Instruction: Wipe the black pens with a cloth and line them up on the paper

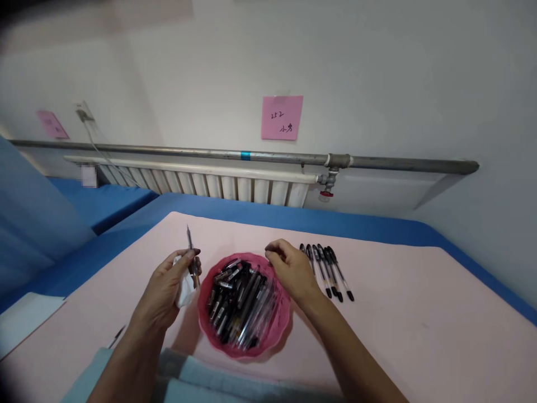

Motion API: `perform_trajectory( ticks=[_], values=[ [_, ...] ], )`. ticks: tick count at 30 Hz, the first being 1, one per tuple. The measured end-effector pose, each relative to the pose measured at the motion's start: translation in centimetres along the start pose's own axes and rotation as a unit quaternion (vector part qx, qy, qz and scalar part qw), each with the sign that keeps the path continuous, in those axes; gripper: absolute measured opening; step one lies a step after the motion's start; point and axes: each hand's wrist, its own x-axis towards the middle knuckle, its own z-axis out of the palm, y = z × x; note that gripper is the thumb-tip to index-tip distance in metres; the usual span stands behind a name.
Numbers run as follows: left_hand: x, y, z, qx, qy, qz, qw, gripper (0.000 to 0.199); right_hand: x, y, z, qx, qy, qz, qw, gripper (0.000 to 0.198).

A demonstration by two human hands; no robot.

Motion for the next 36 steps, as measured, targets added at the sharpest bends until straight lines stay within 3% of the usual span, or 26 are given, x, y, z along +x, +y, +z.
perform_trajectory(
  ticks=[9,11,15,20,33,36],
  values=[
    [-0.1,-0.1,0.0,0.0,-0.003,-0.013,1.0,0.037,-0.6,0.5,1.4,-0.085,-0.052,-0.072,0.992,0.016],
    [-0.2,-0.3,0.2,0.003,-0.013,-0.019,1.0,0.034,-0.8,0.7,2.1,-0.172,-0.072,-0.105,0.977,0.019],
    [-0.6,-0.8,0.8,0.005,-0.047,-0.044,0.998,0.031,-1.1,0.6,3.8,-0.36,-0.106,-0.119,0.919,0.022],
    [-0.8,-1.4,1.3,0.02,-0.076,-0.066,0.995,0.029,-0.9,0.2,5.2,-0.416,-0.116,-0.09,0.897,0.021],
    [-1.3,-2.1,1.2,0.12,-0.152,-0.078,0.978,0.023,-0.3,0.5,5.0,-0.198,-0.071,-0.079,0.974,0.014],
    [-1.7,-2.0,1.3,0.142,-0.186,-0.098,0.967,0.019,0.0,-0.1,4.3,0.049,-0.027,-0.002,0.998,0.015]
  ],
)
